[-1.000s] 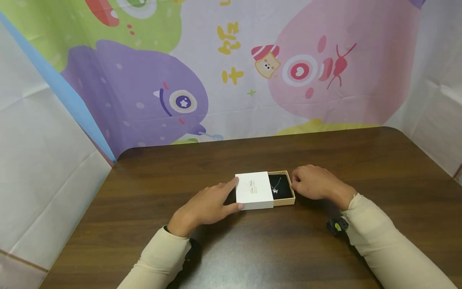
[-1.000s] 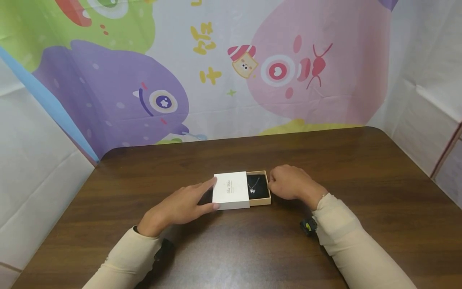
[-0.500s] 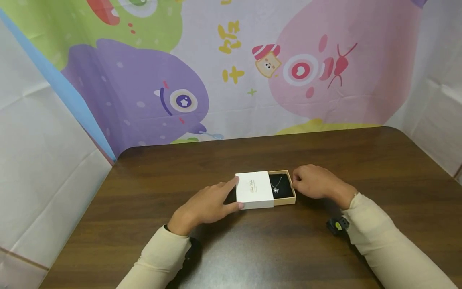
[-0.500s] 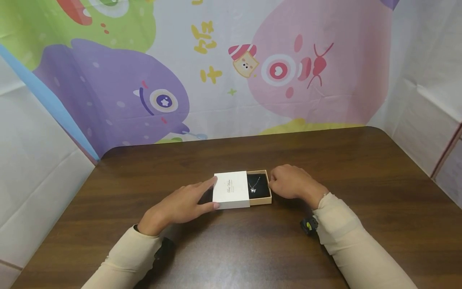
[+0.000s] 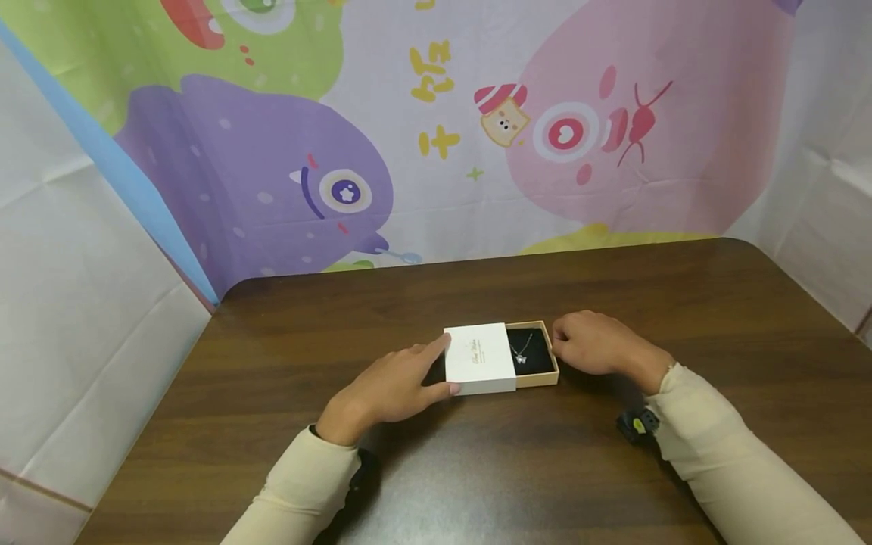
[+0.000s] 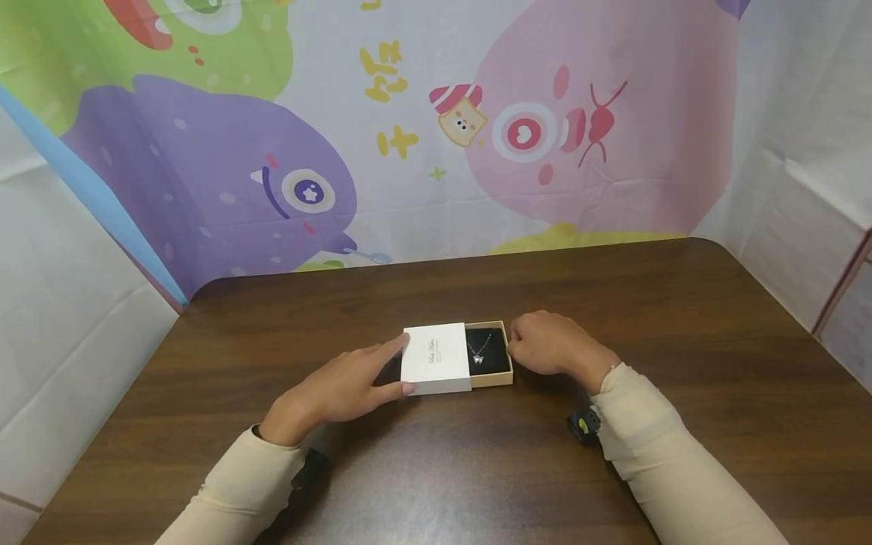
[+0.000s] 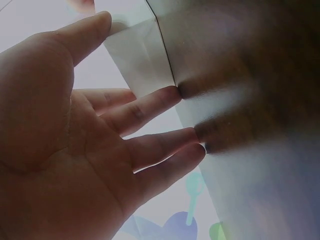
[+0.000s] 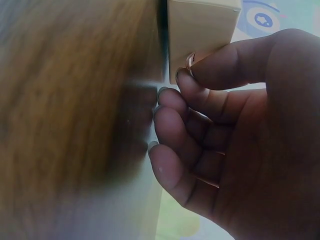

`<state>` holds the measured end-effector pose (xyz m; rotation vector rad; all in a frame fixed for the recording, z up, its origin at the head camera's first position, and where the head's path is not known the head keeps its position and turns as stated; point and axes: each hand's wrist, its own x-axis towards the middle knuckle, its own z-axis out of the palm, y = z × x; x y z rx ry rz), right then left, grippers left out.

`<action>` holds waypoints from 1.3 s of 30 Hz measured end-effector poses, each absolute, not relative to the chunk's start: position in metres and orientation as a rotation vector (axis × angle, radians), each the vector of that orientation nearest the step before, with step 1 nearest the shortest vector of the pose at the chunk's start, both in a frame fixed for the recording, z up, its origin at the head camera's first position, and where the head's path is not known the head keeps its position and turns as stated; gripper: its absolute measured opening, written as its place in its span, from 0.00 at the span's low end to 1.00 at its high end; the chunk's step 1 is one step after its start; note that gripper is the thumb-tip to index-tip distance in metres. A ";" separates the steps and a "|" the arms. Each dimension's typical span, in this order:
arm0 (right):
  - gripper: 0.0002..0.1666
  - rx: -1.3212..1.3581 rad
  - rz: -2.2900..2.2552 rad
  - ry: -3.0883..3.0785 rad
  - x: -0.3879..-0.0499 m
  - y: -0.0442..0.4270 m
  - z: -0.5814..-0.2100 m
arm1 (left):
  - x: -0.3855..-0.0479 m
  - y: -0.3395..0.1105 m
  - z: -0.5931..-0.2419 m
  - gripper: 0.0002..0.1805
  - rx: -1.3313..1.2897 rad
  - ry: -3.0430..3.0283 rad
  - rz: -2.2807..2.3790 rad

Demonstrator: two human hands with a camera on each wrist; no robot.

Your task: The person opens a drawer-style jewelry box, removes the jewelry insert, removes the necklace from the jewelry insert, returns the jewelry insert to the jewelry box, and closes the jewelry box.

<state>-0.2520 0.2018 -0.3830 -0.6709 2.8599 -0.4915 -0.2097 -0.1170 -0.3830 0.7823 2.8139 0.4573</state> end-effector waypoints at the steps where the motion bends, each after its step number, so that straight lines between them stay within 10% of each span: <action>1: 0.12 -0.671 -0.493 2.859 -0.252 0.202 -0.383 | -0.210 -0.117 -0.383 0.44 0.782 2.815 0.457; 39: 0.12 -0.672 -0.503 2.849 -0.254 0.205 -0.384 | -0.210 -0.119 -0.383 0.44 0.819 2.813 0.476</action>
